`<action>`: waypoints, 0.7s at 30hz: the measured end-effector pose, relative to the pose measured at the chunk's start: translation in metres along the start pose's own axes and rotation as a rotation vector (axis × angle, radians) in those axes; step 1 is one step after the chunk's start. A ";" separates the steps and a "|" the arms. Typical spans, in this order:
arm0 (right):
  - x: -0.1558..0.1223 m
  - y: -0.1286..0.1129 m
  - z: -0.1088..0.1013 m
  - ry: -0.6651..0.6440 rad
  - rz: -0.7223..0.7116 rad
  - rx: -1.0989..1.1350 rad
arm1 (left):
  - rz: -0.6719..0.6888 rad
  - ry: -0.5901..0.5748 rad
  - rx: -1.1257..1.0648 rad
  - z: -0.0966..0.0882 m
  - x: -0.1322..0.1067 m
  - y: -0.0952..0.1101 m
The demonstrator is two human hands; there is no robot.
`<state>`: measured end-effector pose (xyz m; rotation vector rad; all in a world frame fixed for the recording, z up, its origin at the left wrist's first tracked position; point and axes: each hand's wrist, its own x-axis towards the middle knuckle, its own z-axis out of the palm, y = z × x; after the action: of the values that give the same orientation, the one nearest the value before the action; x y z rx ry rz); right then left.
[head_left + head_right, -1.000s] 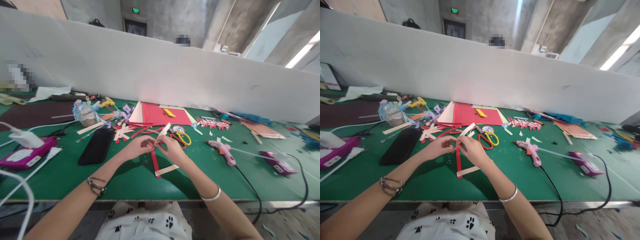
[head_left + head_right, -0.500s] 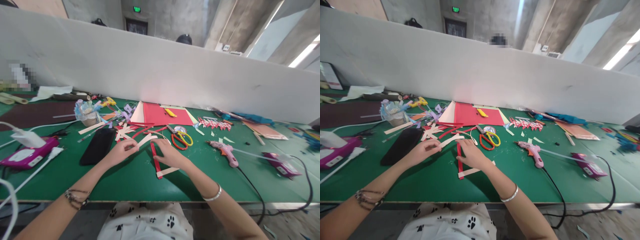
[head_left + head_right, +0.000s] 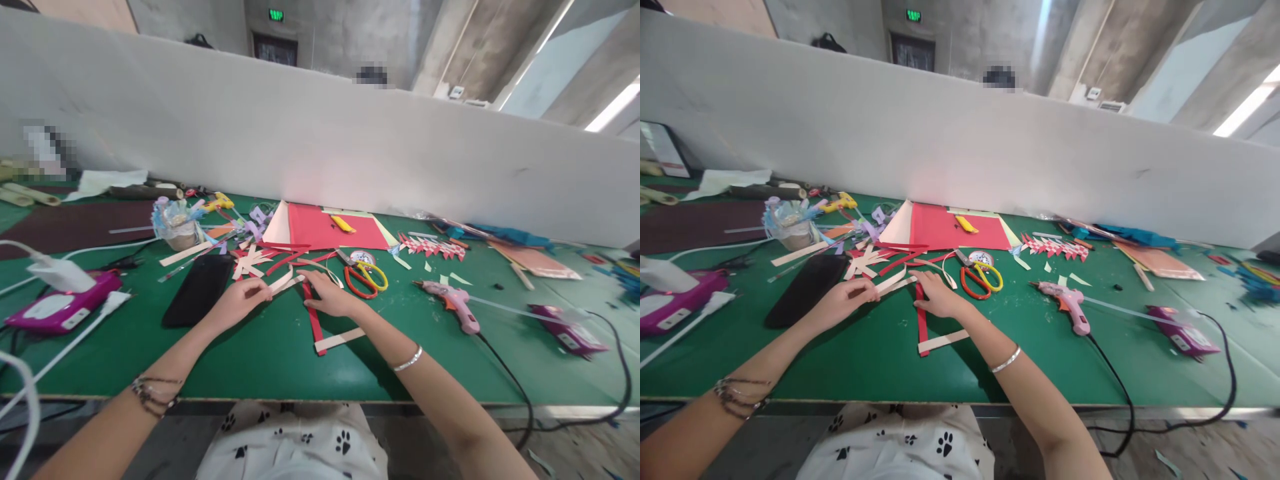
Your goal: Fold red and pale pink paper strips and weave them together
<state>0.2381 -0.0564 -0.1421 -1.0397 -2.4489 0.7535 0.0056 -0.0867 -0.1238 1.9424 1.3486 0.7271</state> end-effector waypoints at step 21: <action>-0.015 -0.006 -0.009 0.074 0.052 0.523 | 0.059 -0.252 -0.086 0.003 -0.002 0.010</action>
<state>0.2495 -0.0676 -0.1334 -0.9023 -2.0005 1.2594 0.0128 -0.0912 -0.1182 1.9379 1.0951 0.5374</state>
